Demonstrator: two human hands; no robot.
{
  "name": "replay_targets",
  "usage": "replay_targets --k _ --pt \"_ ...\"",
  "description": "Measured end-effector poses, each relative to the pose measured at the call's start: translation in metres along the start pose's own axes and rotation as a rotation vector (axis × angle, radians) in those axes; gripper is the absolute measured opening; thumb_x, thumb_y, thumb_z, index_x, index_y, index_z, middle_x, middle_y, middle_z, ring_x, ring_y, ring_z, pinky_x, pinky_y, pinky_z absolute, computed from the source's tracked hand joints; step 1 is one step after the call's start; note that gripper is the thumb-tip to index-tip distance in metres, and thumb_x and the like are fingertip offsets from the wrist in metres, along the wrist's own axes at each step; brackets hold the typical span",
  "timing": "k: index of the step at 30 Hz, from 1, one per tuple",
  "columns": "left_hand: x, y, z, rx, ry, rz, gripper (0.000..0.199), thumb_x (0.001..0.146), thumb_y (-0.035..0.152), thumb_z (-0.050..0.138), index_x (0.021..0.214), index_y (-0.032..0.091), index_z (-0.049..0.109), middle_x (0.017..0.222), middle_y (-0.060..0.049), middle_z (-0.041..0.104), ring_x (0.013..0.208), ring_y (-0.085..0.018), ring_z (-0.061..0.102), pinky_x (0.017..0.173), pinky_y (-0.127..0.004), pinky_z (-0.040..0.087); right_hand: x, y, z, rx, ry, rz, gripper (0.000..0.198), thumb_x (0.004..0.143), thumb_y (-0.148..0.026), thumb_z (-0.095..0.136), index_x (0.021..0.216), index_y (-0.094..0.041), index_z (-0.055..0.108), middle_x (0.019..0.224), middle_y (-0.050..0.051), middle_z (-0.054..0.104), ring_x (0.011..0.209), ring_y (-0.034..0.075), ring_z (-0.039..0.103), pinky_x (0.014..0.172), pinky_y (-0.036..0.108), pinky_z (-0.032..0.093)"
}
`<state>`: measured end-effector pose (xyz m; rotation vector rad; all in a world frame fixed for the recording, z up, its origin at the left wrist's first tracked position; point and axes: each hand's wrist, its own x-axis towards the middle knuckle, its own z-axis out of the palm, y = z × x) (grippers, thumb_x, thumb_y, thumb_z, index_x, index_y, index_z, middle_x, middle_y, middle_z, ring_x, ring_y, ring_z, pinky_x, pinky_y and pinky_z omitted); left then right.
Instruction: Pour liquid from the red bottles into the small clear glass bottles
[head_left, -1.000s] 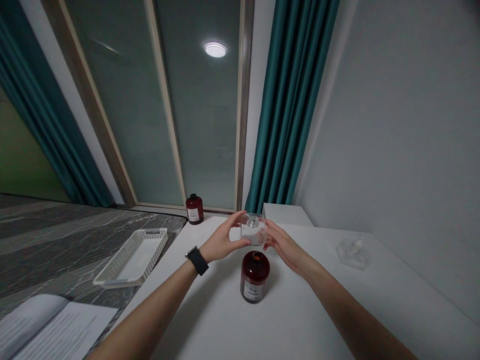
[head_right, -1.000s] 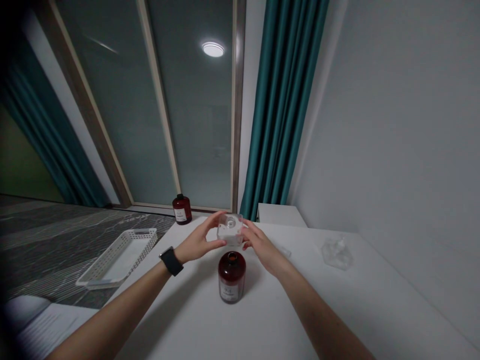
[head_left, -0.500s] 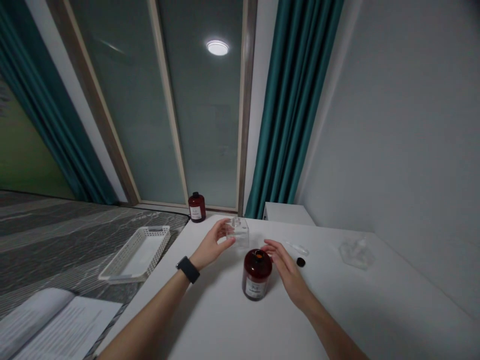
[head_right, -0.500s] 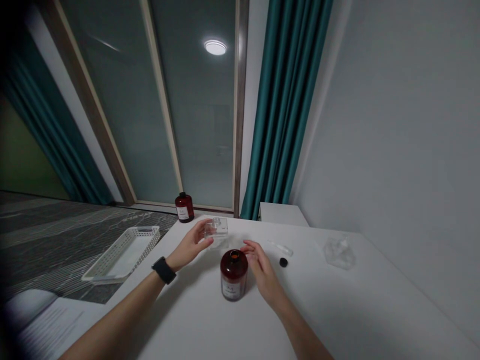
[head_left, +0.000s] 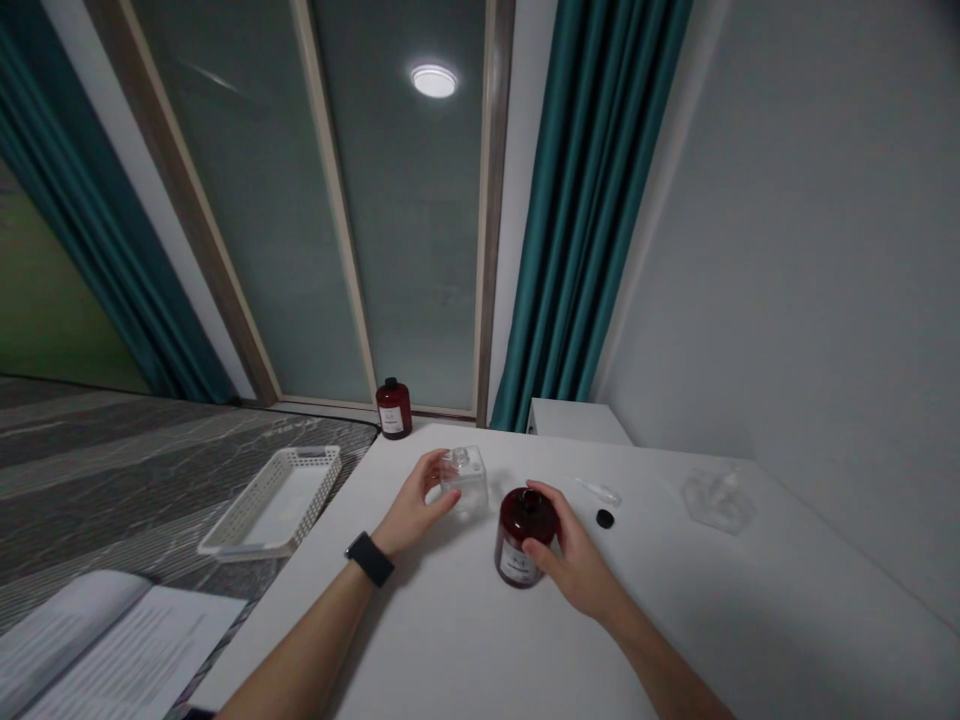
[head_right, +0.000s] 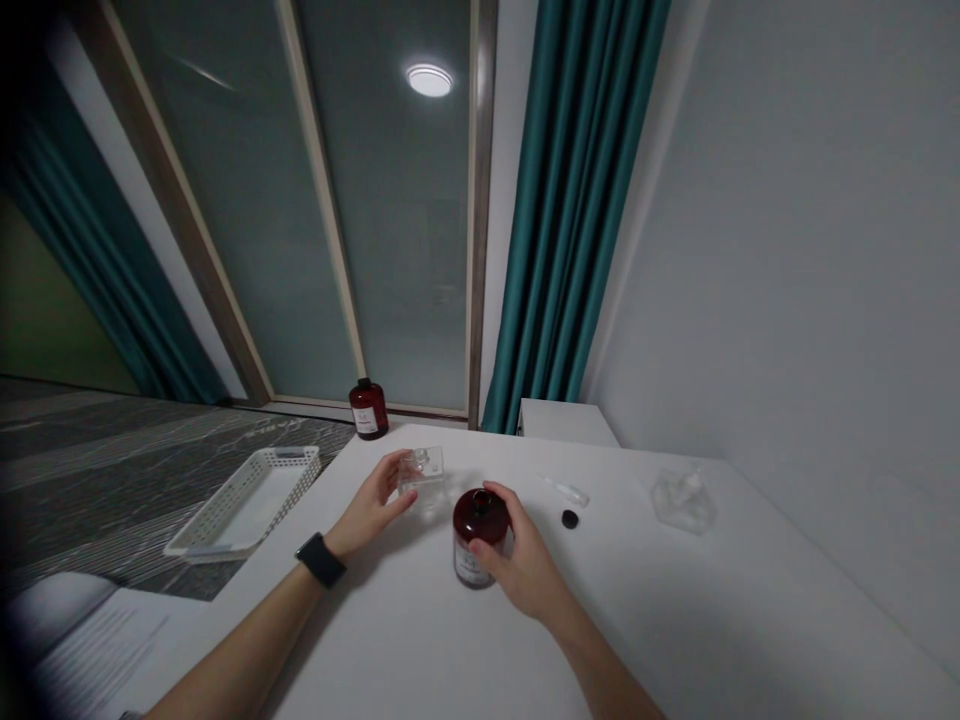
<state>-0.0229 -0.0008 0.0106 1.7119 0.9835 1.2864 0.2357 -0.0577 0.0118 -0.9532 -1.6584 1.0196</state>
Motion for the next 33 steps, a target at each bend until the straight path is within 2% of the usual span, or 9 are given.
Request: replay_targets --k 9,15,18,22,27,33 --pt "-0.002 0.003 -0.003 -0.015 -0.064 0.011 0.058 0.083 0.036 0.069 0.129 0.018 0.040 0.130 -0.016 0.052 0.118 -0.029 0.056 0.108 -0.052 0.040 0.002 0.008 -0.002 -0.057 0.096 0.003 0.060 0.082 -0.030 0.065 0.136 -0.024 0.042 0.137 0.011 0.052 0.127 0.029 0.050 0.112 0.050 0.035" --pt "-0.006 0.003 0.004 0.017 -0.004 0.034 0.062 0.081 0.035 0.071 0.133 0.019 0.040 0.127 -0.014 0.056 0.114 -0.027 0.059 0.108 -0.049 0.041 0.004 0.014 -0.001 -0.126 0.222 -0.023 0.060 0.081 -0.032 0.065 0.136 -0.023 0.043 0.139 0.011 0.052 0.129 0.029 0.049 0.113 0.049 0.035" --pt "-0.006 0.009 0.008 0.085 0.020 0.068 0.064 0.080 0.033 0.073 0.134 0.021 0.042 0.133 -0.013 0.054 0.119 -0.027 0.057 0.109 -0.048 0.040 0.005 0.014 -0.001 -0.138 0.227 -0.021 0.059 0.081 -0.030 0.064 0.136 -0.022 0.044 0.138 0.011 0.053 0.128 0.028 0.050 0.112 0.048 0.036" --pt "0.000 0.038 0.006 0.237 -0.047 0.163 0.064 0.079 0.031 0.074 0.134 0.024 0.042 0.137 -0.012 0.050 0.126 -0.028 0.052 0.112 -0.049 0.039 0.005 0.008 -0.002 -0.137 0.193 -0.042 0.060 0.082 -0.027 0.062 0.138 -0.022 0.043 0.136 0.011 0.052 0.125 0.027 0.052 0.109 0.045 0.041" --pt "0.013 0.086 -0.002 0.549 -0.208 0.313 0.066 0.079 0.032 0.074 0.136 0.026 0.041 0.138 -0.012 0.052 0.128 -0.032 0.049 0.110 -0.056 0.038 0.001 -0.003 -0.002 -0.210 0.186 -0.089 0.061 0.081 -0.025 0.063 0.139 -0.023 0.043 0.130 0.010 0.054 0.123 0.027 0.052 0.108 0.044 0.041" --pt "0.027 0.118 0.000 0.731 -0.376 0.489 0.065 0.079 0.029 0.074 0.136 0.022 0.043 0.132 -0.014 0.057 0.121 -0.032 0.055 0.103 -0.050 0.045 -0.004 -0.006 0.001 -0.267 0.182 -0.083 0.068 0.082 -0.028 0.063 0.144 -0.023 0.036 0.137 0.011 0.050 0.130 0.028 0.047 0.111 0.046 0.038"
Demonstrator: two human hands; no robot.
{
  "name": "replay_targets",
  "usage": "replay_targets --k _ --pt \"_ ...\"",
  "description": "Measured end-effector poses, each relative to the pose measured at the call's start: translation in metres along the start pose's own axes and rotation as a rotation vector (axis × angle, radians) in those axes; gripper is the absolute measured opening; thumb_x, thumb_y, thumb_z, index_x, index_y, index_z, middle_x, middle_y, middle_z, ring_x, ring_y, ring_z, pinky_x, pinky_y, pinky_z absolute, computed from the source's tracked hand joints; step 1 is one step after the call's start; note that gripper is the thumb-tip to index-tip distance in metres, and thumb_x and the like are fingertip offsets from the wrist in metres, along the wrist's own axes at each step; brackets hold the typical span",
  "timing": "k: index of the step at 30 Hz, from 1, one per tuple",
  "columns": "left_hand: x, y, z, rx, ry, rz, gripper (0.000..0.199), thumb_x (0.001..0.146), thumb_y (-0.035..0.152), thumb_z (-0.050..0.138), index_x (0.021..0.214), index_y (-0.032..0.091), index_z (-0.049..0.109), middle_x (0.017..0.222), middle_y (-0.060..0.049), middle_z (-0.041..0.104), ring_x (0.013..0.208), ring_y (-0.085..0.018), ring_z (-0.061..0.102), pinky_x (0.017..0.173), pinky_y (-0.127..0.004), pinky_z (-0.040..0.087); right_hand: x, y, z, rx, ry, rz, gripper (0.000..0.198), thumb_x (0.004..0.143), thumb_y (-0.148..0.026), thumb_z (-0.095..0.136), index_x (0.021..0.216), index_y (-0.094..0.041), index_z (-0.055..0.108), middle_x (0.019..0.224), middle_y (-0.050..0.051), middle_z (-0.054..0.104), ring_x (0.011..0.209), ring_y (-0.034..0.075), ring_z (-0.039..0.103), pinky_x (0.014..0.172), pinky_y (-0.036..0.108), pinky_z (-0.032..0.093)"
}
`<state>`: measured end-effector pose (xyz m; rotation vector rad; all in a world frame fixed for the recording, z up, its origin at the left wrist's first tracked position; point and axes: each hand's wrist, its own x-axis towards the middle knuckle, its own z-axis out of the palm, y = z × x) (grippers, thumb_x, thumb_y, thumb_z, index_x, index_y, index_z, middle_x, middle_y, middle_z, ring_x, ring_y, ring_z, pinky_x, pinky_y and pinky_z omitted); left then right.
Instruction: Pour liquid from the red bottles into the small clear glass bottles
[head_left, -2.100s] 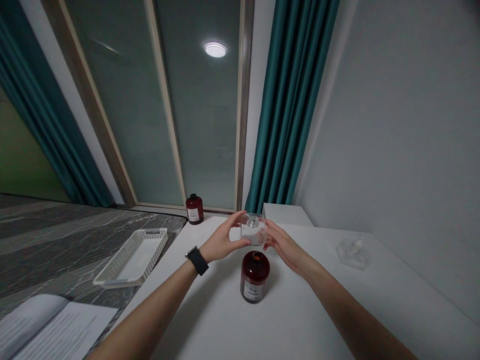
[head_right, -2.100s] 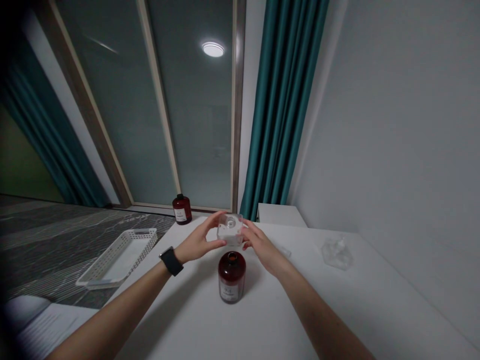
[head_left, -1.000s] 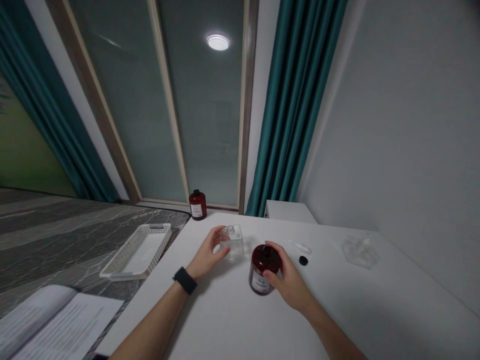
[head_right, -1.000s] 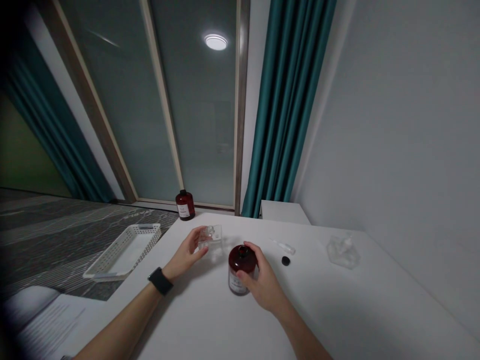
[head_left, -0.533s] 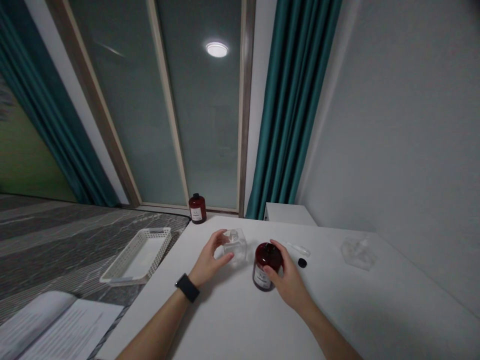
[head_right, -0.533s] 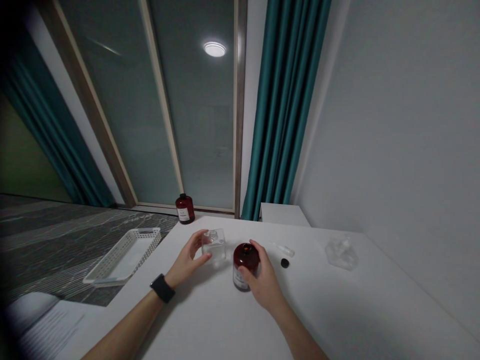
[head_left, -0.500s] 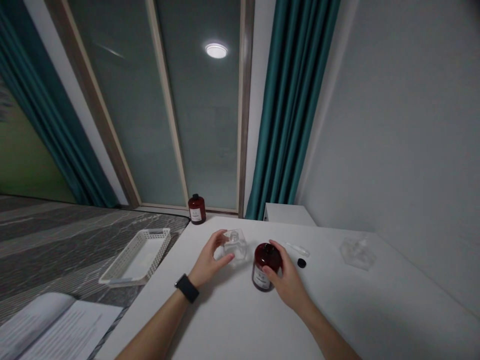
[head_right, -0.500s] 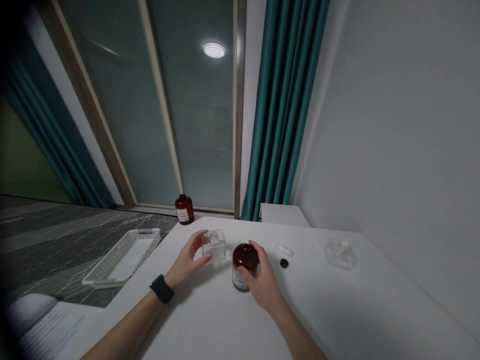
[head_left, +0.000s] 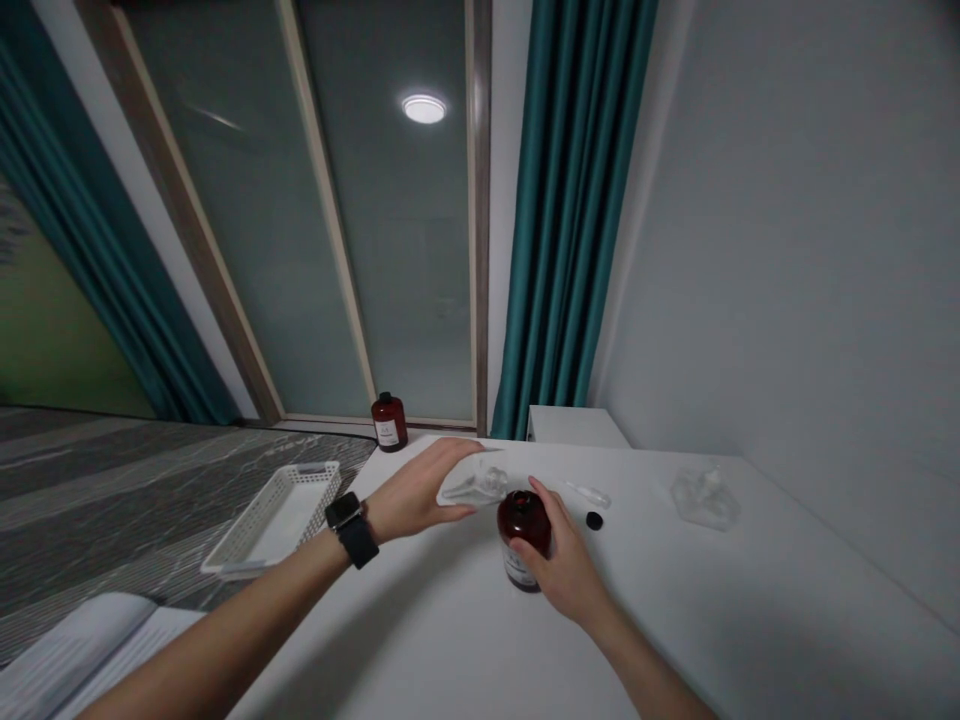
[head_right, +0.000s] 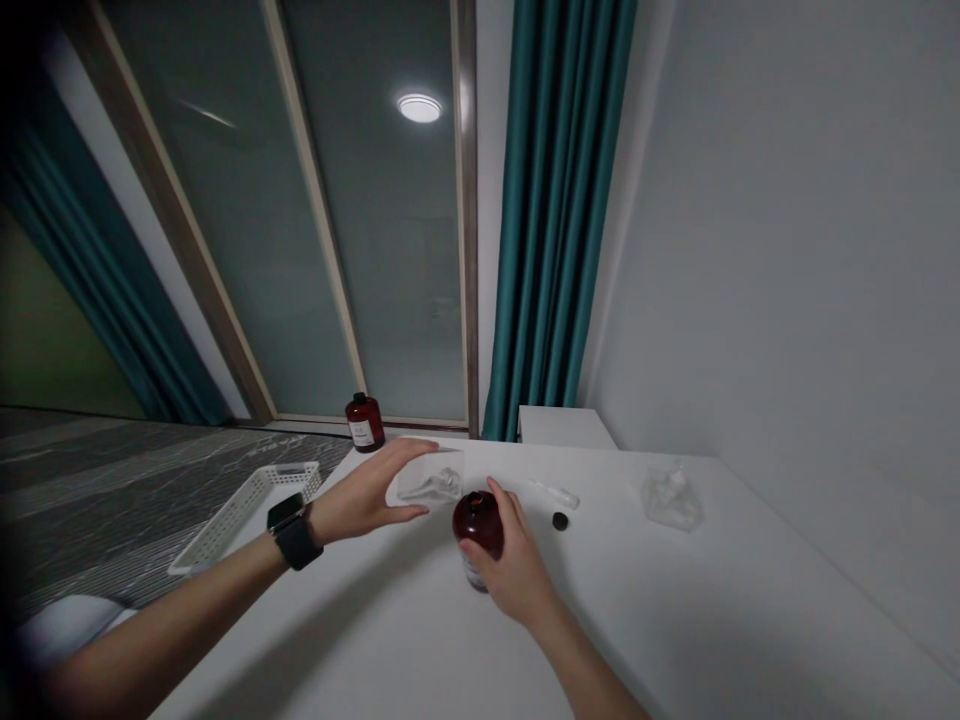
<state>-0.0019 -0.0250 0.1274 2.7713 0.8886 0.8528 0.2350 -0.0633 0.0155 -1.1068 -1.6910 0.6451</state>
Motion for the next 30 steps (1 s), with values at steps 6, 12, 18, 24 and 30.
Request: replay_targets --k 6,12,18,24,30 --pt "0.009 0.005 -0.006 0.140 -0.073 0.092 0.063 0.081 0.025 0.071 0.137 0.023 0.044 0.133 -0.013 0.057 0.125 -0.032 0.052 0.104 -0.052 0.044 -0.002 -0.005 0.001 -0.016 0.032 0.021 0.070 0.083 -0.032 0.062 0.146 -0.025 0.032 0.142 0.011 0.048 0.133 0.030 0.044 0.111 0.048 0.038" --pt "0.015 0.006 -0.010 0.257 -0.107 0.173 0.059 0.083 0.022 0.069 0.137 0.020 0.045 0.139 -0.014 0.055 0.130 -0.033 0.048 0.106 -0.052 0.044 -0.004 -0.009 0.002 -0.021 0.016 0.023 0.071 0.081 -0.028 0.065 0.145 -0.024 0.035 0.139 0.011 0.050 0.132 0.030 0.046 0.111 0.048 0.037" --pt "0.020 0.006 -0.014 0.287 -0.131 0.251 0.060 0.082 0.020 0.070 0.137 0.019 0.045 0.139 -0.016 0.055 0.131 -0.033 0.048 0.109 -0.052 0.042 -0.006 -0.010 0.004 -0.022 0.006 0.007 0.072 0.082 -0.030 0.064 0.147 -0.024 0.031 0.140 0.012 0.048 0.132 0.032 0.045 0.112 0.050 0.036" --pt "0.027 0.011 -0.019 0.302 -0.186 0.289 0.061 0.080 0.016 0.072 0.135 0.021 0.045 0.141 -0.014 0.054 0.133 -0.032 0.048 0.112 -0.051 0.039 -0.007 -0.011 0.005 -0.015 0.006 -0.006 0.071 0.085 -0.033 0.062 0.147 -0.023 0.030 0.140 0.013 0.047 0.132 0.031 0.045 0.112 0.050 0.036" --pt "0.039 0.023 -0.030 0.348 -0.292 0.338 0.069 0.075 0.009 0.076 0.136 0.022 0.045 0.139 -0.014 0.055 0.134 -0.033 0.046 0.114 -0.051 0.036 -0.007 -0.019 0.003 0.011 0.010 -0.027 0.069 0.085 -0.036 0.061 0.146 -0.020 0.031 0.139 0.014 0.048 0.131 0.032 0.046 0.110 0.048 0.038"
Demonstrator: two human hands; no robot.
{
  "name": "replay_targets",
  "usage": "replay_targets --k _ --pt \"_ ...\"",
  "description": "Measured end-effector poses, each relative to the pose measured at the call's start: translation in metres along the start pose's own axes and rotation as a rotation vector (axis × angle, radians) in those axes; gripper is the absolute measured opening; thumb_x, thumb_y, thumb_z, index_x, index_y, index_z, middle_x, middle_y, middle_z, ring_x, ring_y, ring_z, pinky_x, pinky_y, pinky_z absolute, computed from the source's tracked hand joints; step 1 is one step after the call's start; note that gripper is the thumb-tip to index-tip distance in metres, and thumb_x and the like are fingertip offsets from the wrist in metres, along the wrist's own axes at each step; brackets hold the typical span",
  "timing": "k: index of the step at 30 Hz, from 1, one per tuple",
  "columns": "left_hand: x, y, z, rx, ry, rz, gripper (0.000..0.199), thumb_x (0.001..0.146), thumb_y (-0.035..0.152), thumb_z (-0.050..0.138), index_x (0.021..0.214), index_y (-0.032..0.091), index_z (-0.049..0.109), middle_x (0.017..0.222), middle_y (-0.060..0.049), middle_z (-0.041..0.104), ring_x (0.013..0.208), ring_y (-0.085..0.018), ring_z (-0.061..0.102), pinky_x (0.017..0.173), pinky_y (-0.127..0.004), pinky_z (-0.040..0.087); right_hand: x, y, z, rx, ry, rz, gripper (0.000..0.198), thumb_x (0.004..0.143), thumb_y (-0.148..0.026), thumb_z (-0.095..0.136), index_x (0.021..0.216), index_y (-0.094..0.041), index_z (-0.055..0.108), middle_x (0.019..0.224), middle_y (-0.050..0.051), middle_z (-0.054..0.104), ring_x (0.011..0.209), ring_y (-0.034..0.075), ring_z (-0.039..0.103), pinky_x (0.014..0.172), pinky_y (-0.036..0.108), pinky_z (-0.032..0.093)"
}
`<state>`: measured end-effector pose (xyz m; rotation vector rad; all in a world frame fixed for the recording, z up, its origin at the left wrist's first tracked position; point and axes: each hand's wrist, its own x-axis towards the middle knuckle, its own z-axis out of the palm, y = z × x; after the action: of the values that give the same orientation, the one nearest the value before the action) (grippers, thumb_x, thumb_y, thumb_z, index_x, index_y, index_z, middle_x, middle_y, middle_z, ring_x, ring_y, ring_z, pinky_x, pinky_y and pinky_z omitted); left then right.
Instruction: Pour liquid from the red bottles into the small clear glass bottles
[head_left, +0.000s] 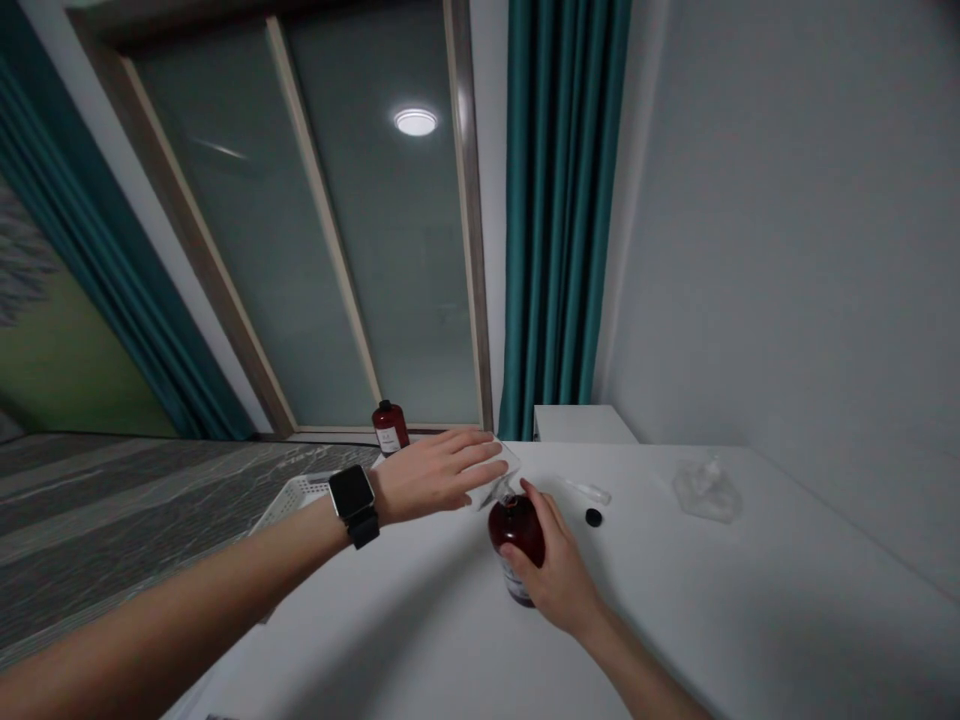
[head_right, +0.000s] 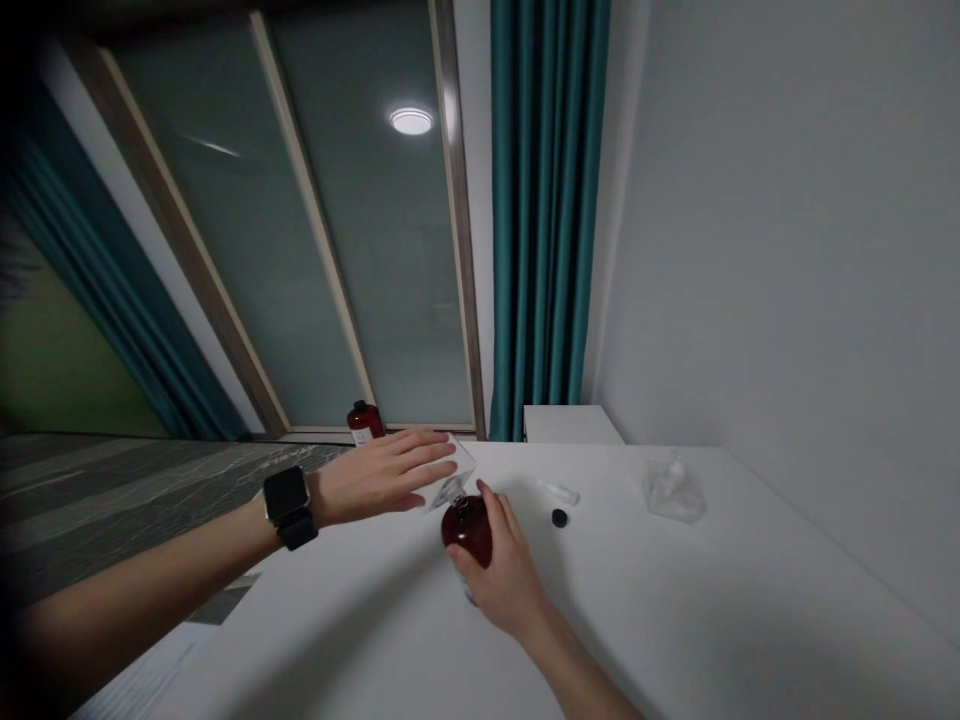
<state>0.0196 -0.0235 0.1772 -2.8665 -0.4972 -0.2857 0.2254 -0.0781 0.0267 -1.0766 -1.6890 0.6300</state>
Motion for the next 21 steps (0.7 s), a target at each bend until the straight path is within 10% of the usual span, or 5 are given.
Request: replay_targets --k 21 --pt "0.041 0.009 -0.054 0.145 -0.159 0.225 0.040 0.097 0.005 0.038 0.131 0.022 0.051 0.135 -0.012 0.057 0.131 -0.029 0.049 0.113 -0.046 0.037 0.001 -0.018 -0.004 0.092 0.116 -0.054 0.059 0.087 -0.038 0.057 0.139 -0.021 0.036 0.128 0.012 0.051 0.121 0.029 0.051 0.106 0.044 0.040"
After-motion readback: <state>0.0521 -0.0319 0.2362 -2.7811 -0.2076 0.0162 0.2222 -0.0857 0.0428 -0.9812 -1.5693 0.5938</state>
